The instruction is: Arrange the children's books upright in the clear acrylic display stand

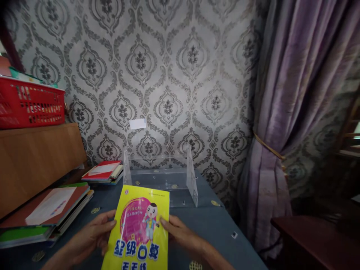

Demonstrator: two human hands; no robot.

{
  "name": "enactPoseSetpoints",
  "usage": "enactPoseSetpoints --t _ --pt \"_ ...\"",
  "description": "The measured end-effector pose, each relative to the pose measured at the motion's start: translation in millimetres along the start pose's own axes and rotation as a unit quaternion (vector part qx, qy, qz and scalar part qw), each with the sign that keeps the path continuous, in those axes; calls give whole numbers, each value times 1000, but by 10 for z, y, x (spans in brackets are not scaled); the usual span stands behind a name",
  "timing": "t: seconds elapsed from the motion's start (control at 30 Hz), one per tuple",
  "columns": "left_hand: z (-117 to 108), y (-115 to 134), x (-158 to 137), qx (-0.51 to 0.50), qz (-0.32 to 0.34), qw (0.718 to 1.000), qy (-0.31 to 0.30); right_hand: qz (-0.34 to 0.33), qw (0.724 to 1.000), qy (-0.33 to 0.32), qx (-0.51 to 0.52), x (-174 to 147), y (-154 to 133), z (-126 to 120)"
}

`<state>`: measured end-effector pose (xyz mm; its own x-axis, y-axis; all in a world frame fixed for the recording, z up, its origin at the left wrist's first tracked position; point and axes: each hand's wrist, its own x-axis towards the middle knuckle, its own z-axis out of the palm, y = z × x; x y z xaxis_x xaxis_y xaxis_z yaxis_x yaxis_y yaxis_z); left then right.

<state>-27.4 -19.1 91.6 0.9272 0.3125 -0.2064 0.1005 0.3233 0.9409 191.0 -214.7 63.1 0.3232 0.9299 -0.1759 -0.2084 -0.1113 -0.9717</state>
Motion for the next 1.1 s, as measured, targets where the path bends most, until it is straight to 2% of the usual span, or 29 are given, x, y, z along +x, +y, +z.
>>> enactPoseSetpoints --t 0.07,0.17,0.23,0.33,0.4,0.47,0.57,0.67,0.77,0.9,1.1 --pt "31 207 27 22 14 1000 -12 0 994 -18 -109 -5 -244 -127" --pt "102 608 128 47 46 997 -32 -1 992 -59 -110 28 -779 -229" --pt "175 954 219 62 86 994 -37 -40 992 -77 -96 90 -1208 -255" --pt "337 1556 368 93 182 978 -36 -136 978 -46 -153 252 -1876 -267" --pt "464 1955 473 114 243 962 -41 -231 950 14 -212 401 -2284 -261" --pt "575 2305 591 135 290 947 -29 -335 902 110 -249 569 -2629 -253" --pt "654 2682 800 162 349 923 -8 -446 829 197 -274 829 -2986 -265" --pt "597 2880 1047 187 383 905 15 -495 774 269 -288 1070 -3148 -320" --pt "446 2950 1297 196 395 896 40 -496 750 309 -310 1272 -3163 -371" --pt "236 2941 1553 193 406 890 77 -485 745 324 -324 1484 -3091 -382" --pt "38 2866 1725 199 396 891 96 -463 763 311 -328 1694 -2988 -391"
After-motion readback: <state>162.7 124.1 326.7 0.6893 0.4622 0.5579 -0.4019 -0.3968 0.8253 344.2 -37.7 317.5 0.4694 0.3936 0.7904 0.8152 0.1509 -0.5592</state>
